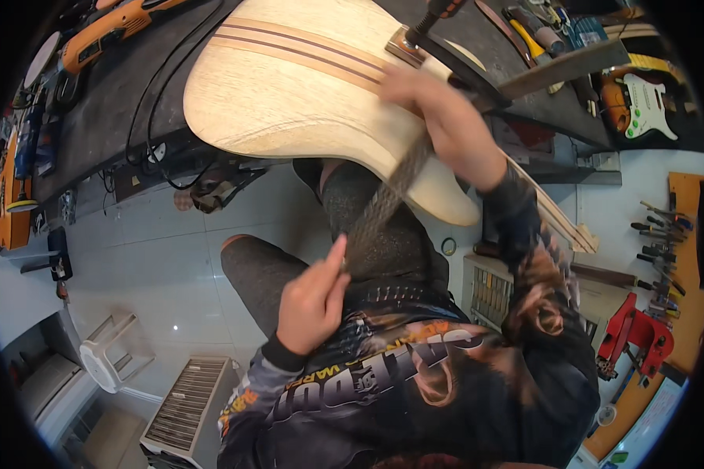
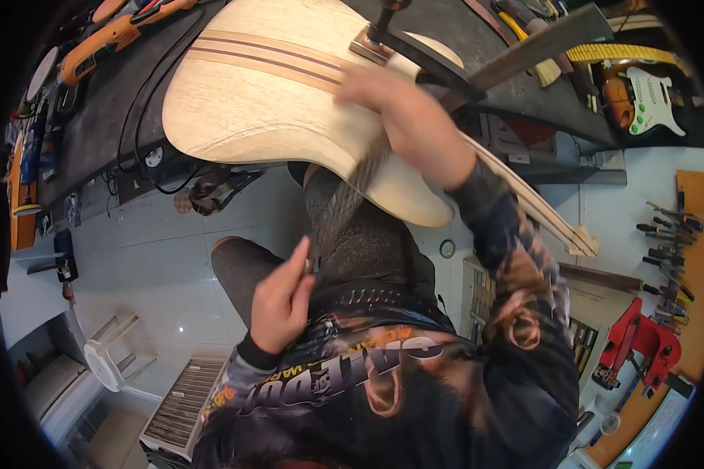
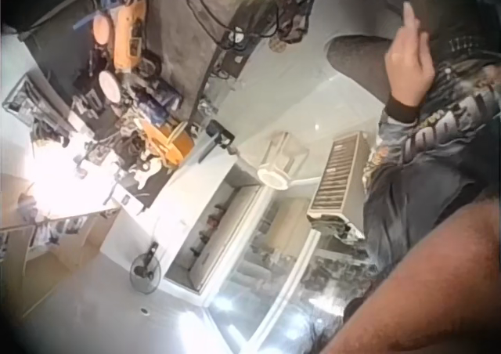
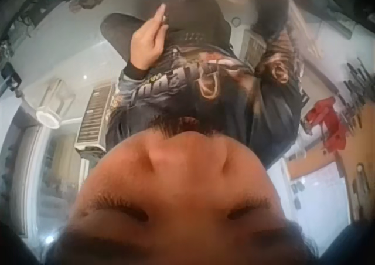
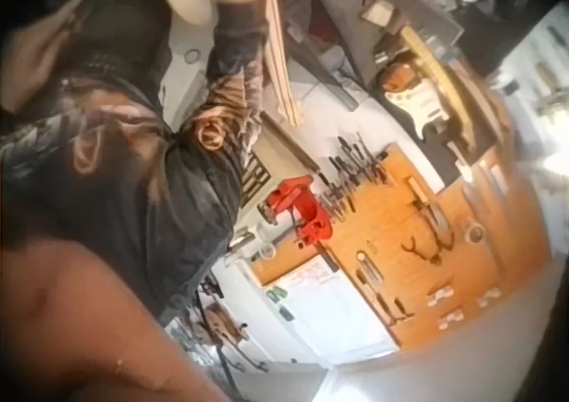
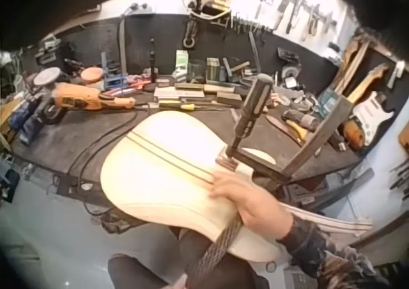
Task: The person uses a rasp to shape the contours of a wooden guitar body. They clear away wood shavings with a brush and then use a power sander on the surface of the wood.
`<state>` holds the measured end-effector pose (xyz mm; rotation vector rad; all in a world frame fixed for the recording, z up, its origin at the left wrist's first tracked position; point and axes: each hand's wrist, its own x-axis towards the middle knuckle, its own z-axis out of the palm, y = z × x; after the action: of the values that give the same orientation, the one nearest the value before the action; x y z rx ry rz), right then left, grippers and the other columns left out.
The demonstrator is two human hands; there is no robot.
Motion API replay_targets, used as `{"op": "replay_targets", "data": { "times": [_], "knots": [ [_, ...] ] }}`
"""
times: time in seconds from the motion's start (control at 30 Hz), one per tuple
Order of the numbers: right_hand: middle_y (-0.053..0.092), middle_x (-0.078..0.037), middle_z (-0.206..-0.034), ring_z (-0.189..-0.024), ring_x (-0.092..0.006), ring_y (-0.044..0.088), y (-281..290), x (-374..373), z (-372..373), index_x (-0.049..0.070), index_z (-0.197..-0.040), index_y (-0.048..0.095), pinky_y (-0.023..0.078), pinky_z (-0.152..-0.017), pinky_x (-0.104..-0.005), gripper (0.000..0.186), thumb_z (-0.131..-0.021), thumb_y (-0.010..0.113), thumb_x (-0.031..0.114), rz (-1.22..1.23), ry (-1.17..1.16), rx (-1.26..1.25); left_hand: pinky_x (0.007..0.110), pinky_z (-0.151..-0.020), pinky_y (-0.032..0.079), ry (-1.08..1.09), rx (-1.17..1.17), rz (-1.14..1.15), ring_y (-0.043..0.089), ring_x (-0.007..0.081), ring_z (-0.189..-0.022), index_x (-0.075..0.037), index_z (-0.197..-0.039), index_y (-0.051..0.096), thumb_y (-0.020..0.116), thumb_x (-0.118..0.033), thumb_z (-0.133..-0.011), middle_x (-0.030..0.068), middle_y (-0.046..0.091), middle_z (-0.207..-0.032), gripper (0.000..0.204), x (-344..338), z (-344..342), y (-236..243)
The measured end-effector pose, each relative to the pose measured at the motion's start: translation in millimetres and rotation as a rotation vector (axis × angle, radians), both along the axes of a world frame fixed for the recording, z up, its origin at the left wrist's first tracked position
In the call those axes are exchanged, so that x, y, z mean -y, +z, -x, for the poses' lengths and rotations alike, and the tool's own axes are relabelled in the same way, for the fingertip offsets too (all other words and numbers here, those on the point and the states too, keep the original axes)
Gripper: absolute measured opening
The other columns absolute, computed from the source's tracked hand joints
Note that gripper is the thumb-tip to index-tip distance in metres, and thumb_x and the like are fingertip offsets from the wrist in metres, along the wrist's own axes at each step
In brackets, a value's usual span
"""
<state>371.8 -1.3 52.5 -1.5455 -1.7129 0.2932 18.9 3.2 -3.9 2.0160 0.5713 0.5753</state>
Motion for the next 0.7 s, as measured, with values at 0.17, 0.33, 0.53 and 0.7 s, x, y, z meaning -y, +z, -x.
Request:
{"op": "replay_targets", "data": {
  "times": [0.17,0.33,0.53,0.7],
  "knots": [
    [0.070,-0.019,-0.144,-0.149,-0.0396,0.059,17.1,-10.0,-7.9,0.004,-0.126,0.075,0.046,-0.125,-0.0462,0.046,-0.093,0.048,-0.014,0.010,0.000,0.216,0.045,-0.069,0.056,0.002,-0.003,-0.017,0.067,0.0350,-0.071,-0.009,-0.163,0.059,0.074,0.002,-0.096,0.0158,0.065,-0.085,0.069,-13.8,-8.8,-2.0],
    [0.071,-0.019,-0.140,-0.142,-0.0374,0.064,15.3,-36.3,-24.8,0.003,-0.129,0.072,0.050,-0.119,-0.0424,0.034,-0.106,0.049,-0.008,-0.078,-0.025,0.165,0.038,-0.077,0.057,0.040,0.051,0.070,0.070,0.0322,-0.079,-0.010,-0.165,0.056,0.071,0.000,-0.103,0.0179,0.072,-0.098,0.065,-29.3,-30.4,-2.4],
    [0.071,-0.015,-0.143,-0.144,-0.0350,0.063,7.9,-12.1,-22.0,0.002,-0.134,0.071,0.048,-0.123,-0.0423,0.032,-0.112,0.049,-0.005,-0.024,-0.030,-0.011,0.035,-0.099,0.057,-0.046,0.024,0.575,0.075,0.0341,-0.100,-0.006,-0.167,0.052,0.066,-0.002,-0.107,0.0252,0.075,-0.130,0.063,-26.3,-28.0,11.4],
    [0.072,-0.016,-0.149,-0.161,-0.0385,0.048,23.6,31.9,6.1,0.004,-0.140,0.072,0.039,-0.132,-0.0472,0.043,-0.104,0.052,-0.010,0.175,0.062,0.023,0.040,-0.102,0.058,-0.107,-0.037,0.365,0.077,0.0439,-0.110,-0.004,-0.166,0.053,0.066,0.002,-0.103,0.0292,0.074,-0.138,0.065,2.1,5.4,2.8]
  ]
}}
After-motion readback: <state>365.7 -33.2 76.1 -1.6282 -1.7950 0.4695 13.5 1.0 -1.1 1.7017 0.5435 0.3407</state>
